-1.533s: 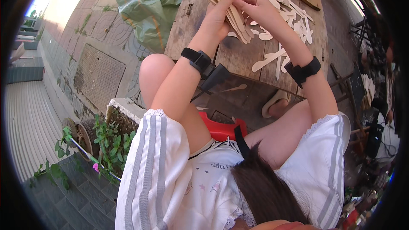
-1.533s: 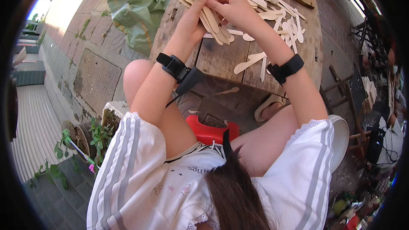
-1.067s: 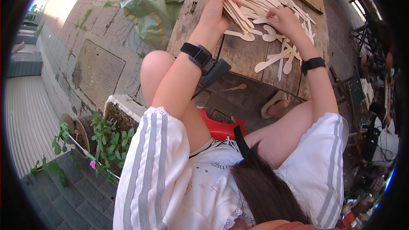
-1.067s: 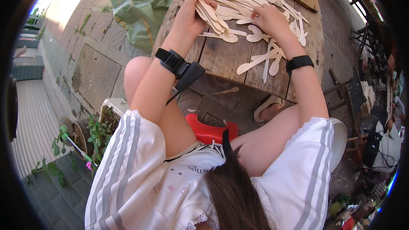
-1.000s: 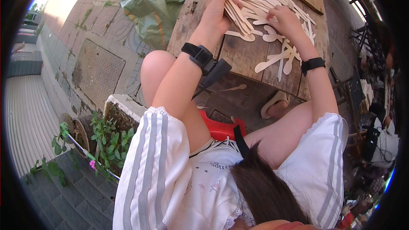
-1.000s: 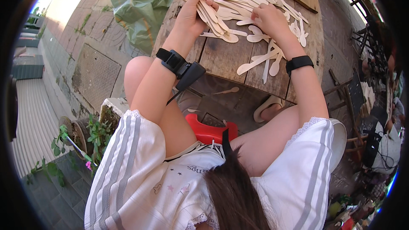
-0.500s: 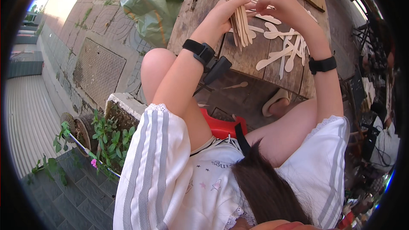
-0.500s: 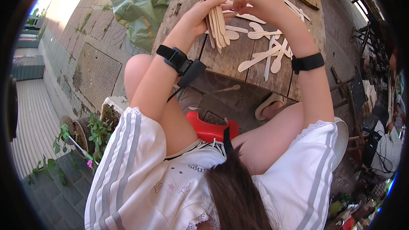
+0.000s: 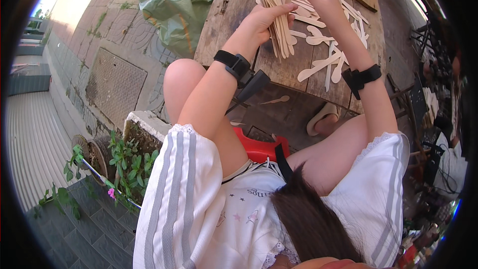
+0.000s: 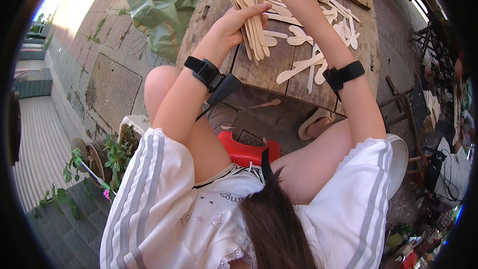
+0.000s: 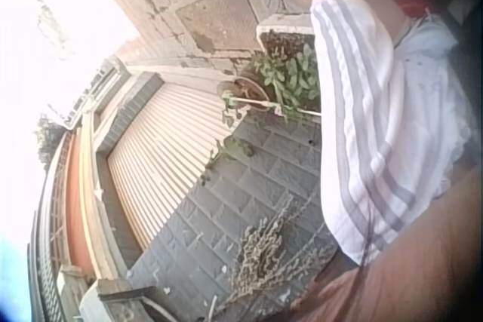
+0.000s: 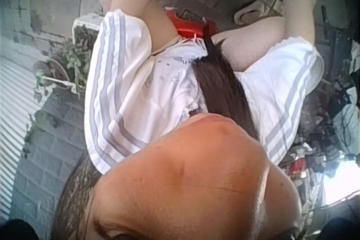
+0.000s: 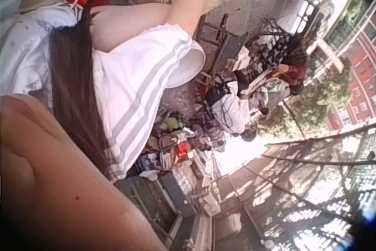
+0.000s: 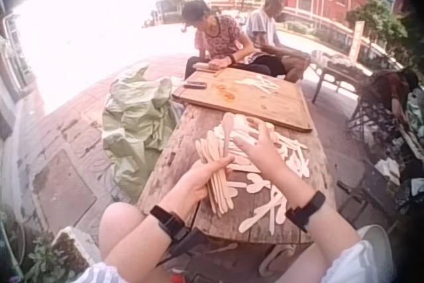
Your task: The person is sorting and stacking flat wooden sticks/spoons on a table.
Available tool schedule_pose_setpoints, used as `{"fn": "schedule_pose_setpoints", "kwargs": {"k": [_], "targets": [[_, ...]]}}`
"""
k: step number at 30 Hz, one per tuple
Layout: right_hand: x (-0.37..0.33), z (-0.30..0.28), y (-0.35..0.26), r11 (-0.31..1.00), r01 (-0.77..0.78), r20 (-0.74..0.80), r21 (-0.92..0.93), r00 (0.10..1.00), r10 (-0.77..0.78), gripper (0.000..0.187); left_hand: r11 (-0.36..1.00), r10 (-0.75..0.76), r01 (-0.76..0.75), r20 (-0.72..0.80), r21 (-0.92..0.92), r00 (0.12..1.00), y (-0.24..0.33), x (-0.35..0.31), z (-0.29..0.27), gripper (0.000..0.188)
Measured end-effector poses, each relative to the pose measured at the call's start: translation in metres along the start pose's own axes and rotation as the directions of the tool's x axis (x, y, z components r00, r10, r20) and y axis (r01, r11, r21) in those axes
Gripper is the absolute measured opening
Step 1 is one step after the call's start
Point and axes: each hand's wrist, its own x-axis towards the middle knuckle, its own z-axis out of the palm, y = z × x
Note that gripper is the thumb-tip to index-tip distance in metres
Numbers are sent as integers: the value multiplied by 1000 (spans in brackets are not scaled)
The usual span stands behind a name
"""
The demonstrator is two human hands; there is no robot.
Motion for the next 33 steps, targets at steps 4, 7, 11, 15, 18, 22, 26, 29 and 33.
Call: {"fn": "schedule_pose_setpoints", "kwargs": {"k": [4,7,11,15,18,22,26,29,33], "targets": [[-5,2,8,510,-800,612,316,583,534,27,999,44,-44,22,1,999,0,-1,2,31],[-2,0,17,719,-652,577,239,691,435,32,998,58,-53,119,-38,991,1,-1,9,33],[7,-11,20,724,-664,536,190,688,490,32,994,91,-87,64,-61,994,3,-3,9,34],[2,-5,-9,848,-514,555,-131,670,492,32,972,205,-202,11,-116,979,4,0,6,31],[-21,11,-14,996,-81,480,-37,873,89,32,973,137,-154,-110,-172,985,0,-8,14,30],[-37,18,-17,997,-43,437,-64,897,67,37,930,83,-105,-79,-352,993,-1,-11,16,30],[-41,26,-21,981,45,408,-187,912,36,42,924,98,-111,-55,-366,994,-5,-6,6,26],[-21,21,-2,995,-96,364,-27,926,99,40,950,94,-112,-74,-290,993,-4,-2,0,18],[-18,-14,52,960,-140,580,-242,772,259,28,897,66,-65,-15,-437,998,3,-3,0,12]]}}
